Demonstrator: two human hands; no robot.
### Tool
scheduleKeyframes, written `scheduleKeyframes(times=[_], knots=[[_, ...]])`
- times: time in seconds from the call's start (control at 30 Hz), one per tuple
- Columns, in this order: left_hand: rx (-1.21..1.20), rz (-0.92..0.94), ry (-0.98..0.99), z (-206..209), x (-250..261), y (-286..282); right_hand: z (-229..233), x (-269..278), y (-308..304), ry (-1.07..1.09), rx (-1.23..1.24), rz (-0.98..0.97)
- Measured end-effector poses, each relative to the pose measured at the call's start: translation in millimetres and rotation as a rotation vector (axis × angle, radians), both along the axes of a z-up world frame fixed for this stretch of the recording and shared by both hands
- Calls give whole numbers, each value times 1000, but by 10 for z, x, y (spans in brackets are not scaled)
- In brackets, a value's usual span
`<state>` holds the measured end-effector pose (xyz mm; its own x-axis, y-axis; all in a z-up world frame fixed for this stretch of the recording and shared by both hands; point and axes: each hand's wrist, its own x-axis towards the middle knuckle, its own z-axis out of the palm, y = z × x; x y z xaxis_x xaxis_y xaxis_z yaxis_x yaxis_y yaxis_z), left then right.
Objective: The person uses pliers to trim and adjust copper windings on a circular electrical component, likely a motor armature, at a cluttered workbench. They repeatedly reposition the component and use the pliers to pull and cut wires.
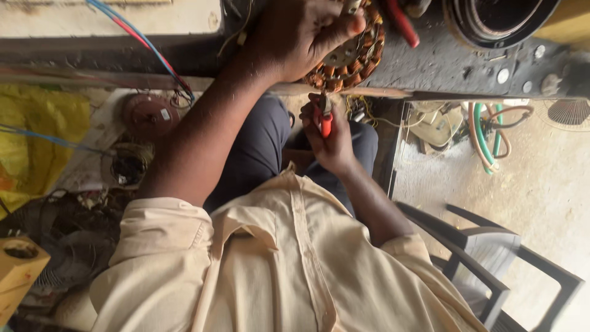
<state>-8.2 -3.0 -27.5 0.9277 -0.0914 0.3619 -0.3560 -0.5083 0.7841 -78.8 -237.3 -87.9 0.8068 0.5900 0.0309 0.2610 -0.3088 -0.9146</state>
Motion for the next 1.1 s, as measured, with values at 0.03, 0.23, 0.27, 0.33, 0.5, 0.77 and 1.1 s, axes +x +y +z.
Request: scheduleKeyframes(times=[0.03, 0.23, 0.27, 0.33, 0.5, 0.77, 1.1], knots=[[-54, -6, -189, 7, -24, 0, 45, -33, 14, 25, -2, -4], [37, 5, -115, -20, 15, 9, 167, -203, -103, -13, -121, 53], [46, 4, -98, -12, 26, 22, 164, -211, -130, -26, -125, 77], [-57, 17, -316, 10, 21, 13, 156, -244, -201, -56, -161, 93], [-67, 23, -367, 8, 4, 0, 144, -314, -390, 81, -212, 1], [36, 59, -371, -123, 25, -15, 499, -170, -390, 18, -252, -16], [19, 22, -324, -133, 41, 11, 598, -63, -269, 160, -196, 60]])
